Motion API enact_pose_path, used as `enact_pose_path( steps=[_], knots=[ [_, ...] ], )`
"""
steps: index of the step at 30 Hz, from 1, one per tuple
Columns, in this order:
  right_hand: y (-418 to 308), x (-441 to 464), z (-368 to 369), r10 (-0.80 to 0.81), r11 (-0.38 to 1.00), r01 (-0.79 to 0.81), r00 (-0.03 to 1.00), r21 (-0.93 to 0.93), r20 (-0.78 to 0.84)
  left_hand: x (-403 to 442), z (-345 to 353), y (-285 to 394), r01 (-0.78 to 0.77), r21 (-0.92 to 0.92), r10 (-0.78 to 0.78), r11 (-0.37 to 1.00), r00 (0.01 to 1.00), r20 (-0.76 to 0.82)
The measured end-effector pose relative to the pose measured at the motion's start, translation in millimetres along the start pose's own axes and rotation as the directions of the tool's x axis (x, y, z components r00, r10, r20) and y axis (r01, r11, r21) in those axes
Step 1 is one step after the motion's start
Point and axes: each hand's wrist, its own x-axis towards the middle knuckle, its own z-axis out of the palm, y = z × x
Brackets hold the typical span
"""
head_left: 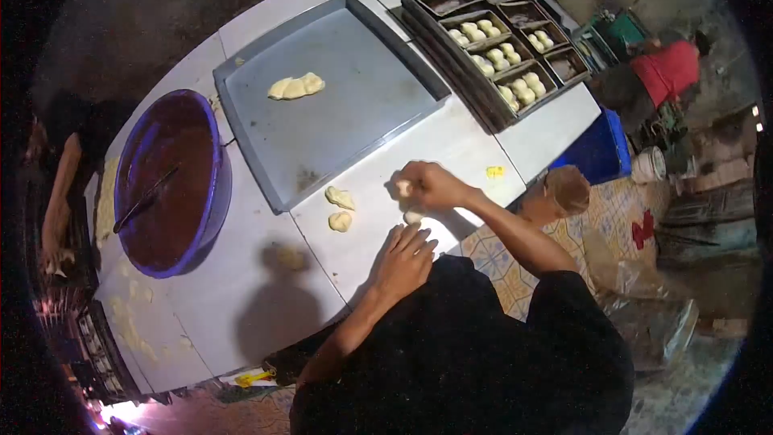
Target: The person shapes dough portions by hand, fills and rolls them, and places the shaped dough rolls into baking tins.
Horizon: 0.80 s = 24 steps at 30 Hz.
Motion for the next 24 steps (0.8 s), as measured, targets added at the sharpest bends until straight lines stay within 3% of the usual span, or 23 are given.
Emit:
enact_pose_path(
  steps=[1, 2, 4, 5, 6, 7, 8, 12, 14, 15, 16, 18, 19, 20, 21, 22, 23, 24],
  knots=[
    [-16.9, -3.2, -1.3, 0.047, 0.996, -0.029, 0.974, -0.085, 0.22, -3.4, -2.4, -1.1, -0.007, -0.005, 0.007, 1.0, 1.0, 0.01],
    [-3.9, -5.2, 15.4, -0.024, 0.993, 0.059, 0.951, -0.105, 0.309, -7.2, -5.7, -1.7, 0.023, -0.049, -0.025, 0.999, 0.998, -0.049],
    [4.8, -27.2, 29.5, -0.081, 0.992, 0.096, 0.984, -0.085, 0.157, -15.1, -12.2, -3.6, 0.111, -0.126, -0.135, 0.986, 0.972, -0.193],
    [3.5, -32.1, 32.9, -0.075, 0.993, 0.088, 0.985, -0.081, 0.157, -22.5, -14.3, -7.3, 0.183, -0.151, -0.214, 0.971, 0.95, -0.225],
    [1.9, -36.7, 35.8, -0.05, 0.987, 0.058, 0.997, -0.148, 0.054, -30.7, -15.3, -12.1, 0.251, -0.177, -0.291, 0.952, 0.923, -0.252],
    [-0.1, -40.4, 36.9, -0.031, 0.976, 0.018, 0.998, -0.217, -0.057, -38.1, -10.0, -18.8, 0.282, -0.178, -0.329, 0.943, 0.877, -0.352],
    [-10.5, -42.2, 39.3, -0.018, 0.975, 0.001, 0.997, -0.22, -0.075, -45.4, -6.3, -25.9, 0.267, -0.181, -0.315, 0.946, 0.886, -0.339],
    [-44.2, -43.1, 74.0, 0.195, 0.845, -0.254, 0.966, -0.47, -0.171, -50.2, 0.8, -27.6, 0.406, -0.355, -0.532, 0.842, 0.731, -0.428],
    [-21.5, -43.2, 85.7, 0.198, 0.883, -0.239, 0.97, -0.404, -0.14, -54.7, 12.3, -33.4, 0.37, -0.253, -0.448, 0.894, 0.76, -0.471],
    [-2.1, -45.8, 85.5, 0.114, 0.944, -0.156, 0.981, -0.29, -0.157, -55.0, 15.0, -31.0, 0.404, -0.251, -0.475, 0.88, 0.761, -0.442],
    [-21.2, -48.1, 45.6, 0.274, 0.962, -0.274, 0.958, 0.01, -0.089, -56.4, 15.9, -28.2, 0.446, -0.24, -0.507, 0.862, 0.753, -0.419],
    [-3.8, -56.8, 1.4, 0.159, 0.965, -0.137, 0.984, 0.224, -0.08, -68.6, 22.7, -33.4, 0.49, -0.076, -0.453, 0.868, 0.723, -0.522],
    [-13.1, -58.9, -43.2, 0.29, 0.891, -0.275, 0.957, 0.361, 0.015, -68.6, 25.8, -44.6, 0.475, -0.065, -0.432, 0.877, 0.724, -0.537],
    [9.0, -65.1, -69.5, 0.266, 0.92, -0.234, 0.962, 0.315, -0.062, -69.9, 28.3, -53.0, 0.52, -0.014, -0.415, 0.854, 0.665, -0.621],
    [29.2, -71.7, -101.1, 0.126, 0.974, -0.073, 0.961, 0.216, -0.246, -73.3, 32.4, -61.8, 0.571, 0.028, -0.392, 0.82, 0.598, -0.7],
    [34.3, -77.1, -157.7, 0.285, 0.918, -0.216, 0.942, 0.334, -0.175, -64.6, 34.7, -73.0, 0.624, 0.067, -0.359, 0.779, 0.53, -0.768],
    [32.5, -78.3, -206.6, 0.384, 0.911, -0.326, 0.893, 0.251, -0.235, -51.5, 39.3, -78.1, 0.677, 0.088, -0.32, 0.731, 0.453, -0.832],
    [36.6, -79.6, -252.5, 0.364, 0.93, -0.318, 0.868, 0.187, -0.336, -35.4, 37.1, -79.6, 0.678, 0.093, -0.308, 0.729, 0.446, -0.84]
  ],
)
